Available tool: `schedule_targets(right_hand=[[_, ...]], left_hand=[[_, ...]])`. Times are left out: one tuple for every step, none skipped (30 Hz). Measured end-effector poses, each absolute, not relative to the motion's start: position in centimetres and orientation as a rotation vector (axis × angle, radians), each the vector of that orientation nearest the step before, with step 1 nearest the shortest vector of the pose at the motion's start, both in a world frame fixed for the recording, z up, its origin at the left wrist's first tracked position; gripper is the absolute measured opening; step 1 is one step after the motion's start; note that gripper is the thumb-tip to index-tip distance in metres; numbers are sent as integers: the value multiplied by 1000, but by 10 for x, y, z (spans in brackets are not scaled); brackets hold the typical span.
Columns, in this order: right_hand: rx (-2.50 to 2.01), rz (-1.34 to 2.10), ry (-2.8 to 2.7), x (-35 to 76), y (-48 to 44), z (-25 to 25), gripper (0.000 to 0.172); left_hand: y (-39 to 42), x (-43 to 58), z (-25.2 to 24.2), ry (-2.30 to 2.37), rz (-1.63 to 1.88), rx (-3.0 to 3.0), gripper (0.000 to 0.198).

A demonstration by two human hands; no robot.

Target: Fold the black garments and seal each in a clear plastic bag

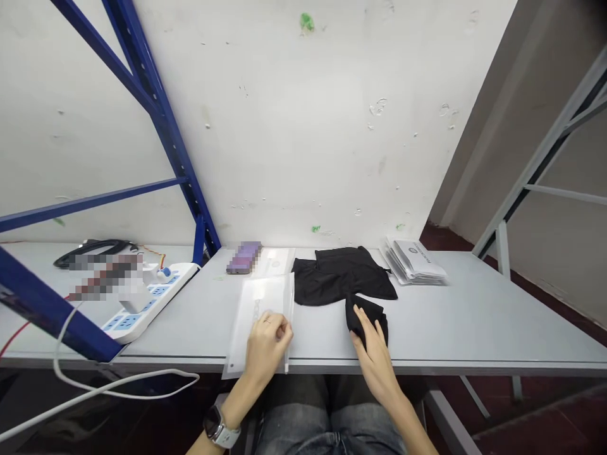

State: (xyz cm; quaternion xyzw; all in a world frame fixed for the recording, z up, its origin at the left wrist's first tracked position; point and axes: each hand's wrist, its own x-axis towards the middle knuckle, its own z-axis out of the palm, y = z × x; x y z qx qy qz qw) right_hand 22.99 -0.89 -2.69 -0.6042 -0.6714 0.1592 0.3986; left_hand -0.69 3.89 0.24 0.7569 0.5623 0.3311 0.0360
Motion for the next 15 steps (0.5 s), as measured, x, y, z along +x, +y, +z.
schedule_targets(right_hand=[[-1528,379,-1668,222,-8,-27,54],[-1517,353,-1681,215,-6,-26,55],[-1498,323,-1743,207,-5,-25,56],[-1477,292,-1842,201,-3,-24,58],[-1460,262,-1957,196,-2,-22,61],[-1453,237,-2063,192,0,-20,64],[-1457,219,-2148,189,1,-19,68],[-1469,209,-2208,188,1,-17,70],[-1487,203,-2244,188,2,-16,71],[-1505,200,-2270,189,2,-16,72],[-1517,200,-2292,190,2,-15,73],[-1524,203,-2312,192,1,-15,74],[-1526,210,-2330,193,0,-14,75],[-1524,221,-2344,195,0,-13,77],[-1516,237,-2355,196,-1,-12,79]], left_hand=[[39,3,3,1648,987,2407,19],[40,12,3,1584,948,2460,17],[41,21,3,1536,918,2481,16],[43,29,2,1503,902,2472,15],[44,36,1,1481,897,2444,14],[46,40,0,1466,899,2407,14],[47,43,-2,1456,910,2367,15],[48,43,-3,1443,926,2331,16],[48,43,-4,1425,952,2297,17],[48,41,-4,1398,986,2261,17],[48,39,-4,1363,1024,2224,17],[47,37,-4,1327,1062,2186,17],[46,35,-3,1295,1094,2154,17],[45,33,-2,1270,1120,2130,16],[45,32,-1,1255,1137,2116,15]])
